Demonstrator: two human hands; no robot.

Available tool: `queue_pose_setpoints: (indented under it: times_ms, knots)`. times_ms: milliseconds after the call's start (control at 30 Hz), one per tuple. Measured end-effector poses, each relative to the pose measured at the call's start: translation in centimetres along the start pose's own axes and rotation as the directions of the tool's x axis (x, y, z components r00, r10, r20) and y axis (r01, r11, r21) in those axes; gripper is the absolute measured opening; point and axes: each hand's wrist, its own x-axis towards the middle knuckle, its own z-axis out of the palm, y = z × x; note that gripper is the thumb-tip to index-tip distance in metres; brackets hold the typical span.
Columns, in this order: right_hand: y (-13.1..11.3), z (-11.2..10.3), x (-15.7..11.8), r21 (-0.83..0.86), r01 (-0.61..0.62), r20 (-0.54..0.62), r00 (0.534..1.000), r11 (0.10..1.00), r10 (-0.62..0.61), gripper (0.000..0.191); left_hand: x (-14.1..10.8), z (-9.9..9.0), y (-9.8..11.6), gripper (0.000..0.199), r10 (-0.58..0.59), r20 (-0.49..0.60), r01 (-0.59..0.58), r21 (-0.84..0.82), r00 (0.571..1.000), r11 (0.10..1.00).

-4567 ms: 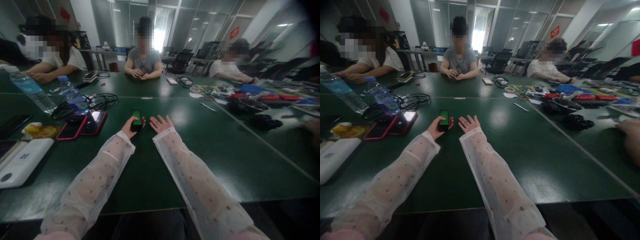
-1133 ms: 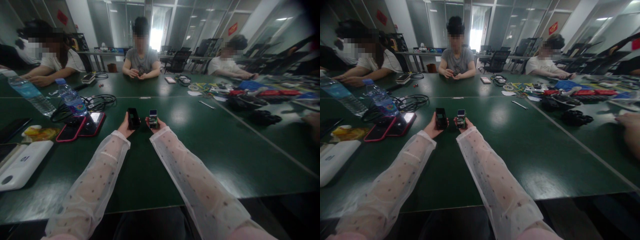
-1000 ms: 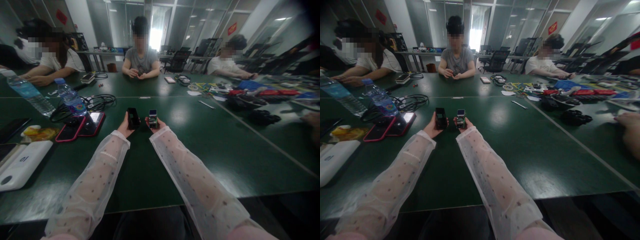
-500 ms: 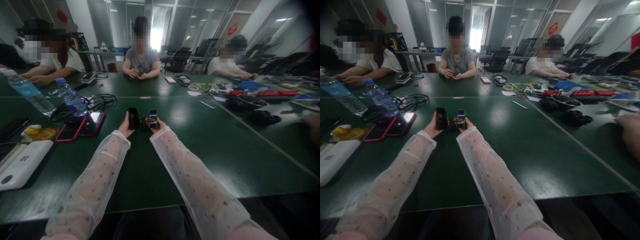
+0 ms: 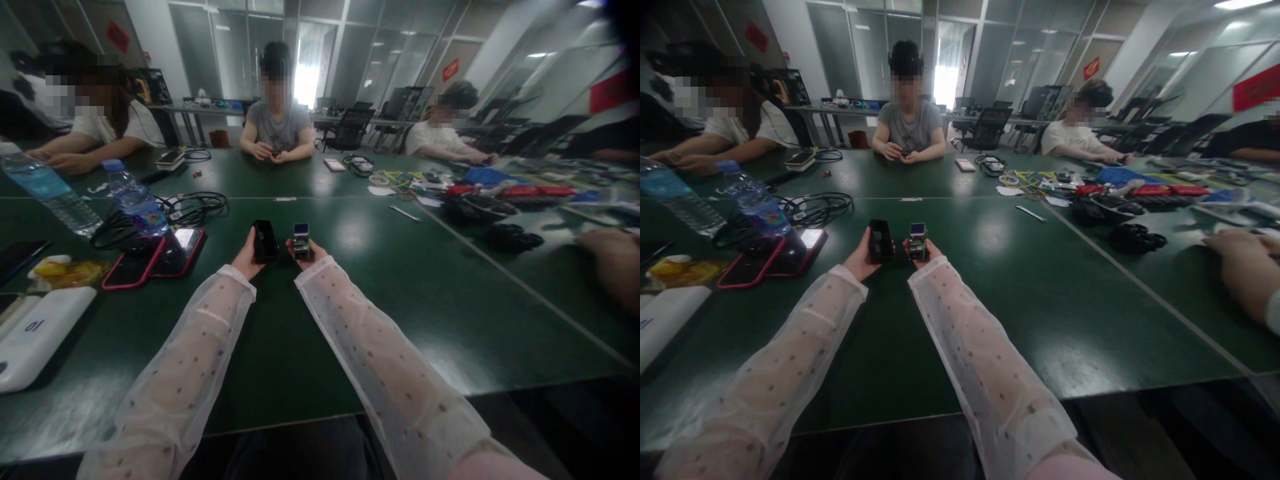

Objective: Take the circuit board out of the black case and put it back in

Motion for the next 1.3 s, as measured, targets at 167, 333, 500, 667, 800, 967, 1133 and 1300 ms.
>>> queue_pose_setpoints:
  times_ms: [167,333,500,667,800,967,1133,1300]
  knots:
    - [0.1,-0.3,0.6,-0.051,0.016,0.005,1.000,0.999,-0.015,0.027,-0.7,0.7,-0.1,0.047,0.026,-0.008,-0.026,0.024,1.000,0.999]
    - [0.1,0.0,0.6,-0.158,0.124,0.018,0.992,0.980,-0.122,0.019,-0.9,0.8,-0.4,0.040,0.067,-0.011,-0.067,0.062,0.998,0.996]
    - [-0.2,0.3,0.8,-0.317,0.263,0.082,0.965,0.911,-0.250,0.023,-0.6,0.6,-0.5,0.039,0.057,-0.027,-0.054,0.100,0.998,0.993]
    - [-0.3,-0.1,1.5,-0.588,0.397,0.122,0.905,0.705,-0.408,0.053,-1.1,1.0,-0.4,0.036,0.047,-0.028,-0.043,0.119,0.999,0.992]
    - [0.2,-0.2,1.5,-0.697,0.487,0.270,0.858,0.526,-0.436,0.062,-1.4,1.4,-0.5,0.036,0.060,0.006,-0.060,0.123,0.998,0.991]
    - [0.9,0.7,0.1,-0.672,0.530,0.276,0.827,0.517,-0.489,0.054,-1.2,1.7,-0.9,0.031,0.113,0.028,-0.116,0.118,0.993,0.986]
    - [1.3,2.1,-1.7,-0.607,0.520,0.177,0.825,0.601,-0.536,0.048,-1.2,2.1,-1.5,0.029,0.157,0.061,-0.161,0.086,0.986,0.983]
    - [1.8,3.3,-2.7,-0.560,0.554,0.228,0.818,0.616,-0.528,0.038,-1.3,2.1,-1.3,0.033,0.101,0.036,-0.103,0.051,0.994,0.993]
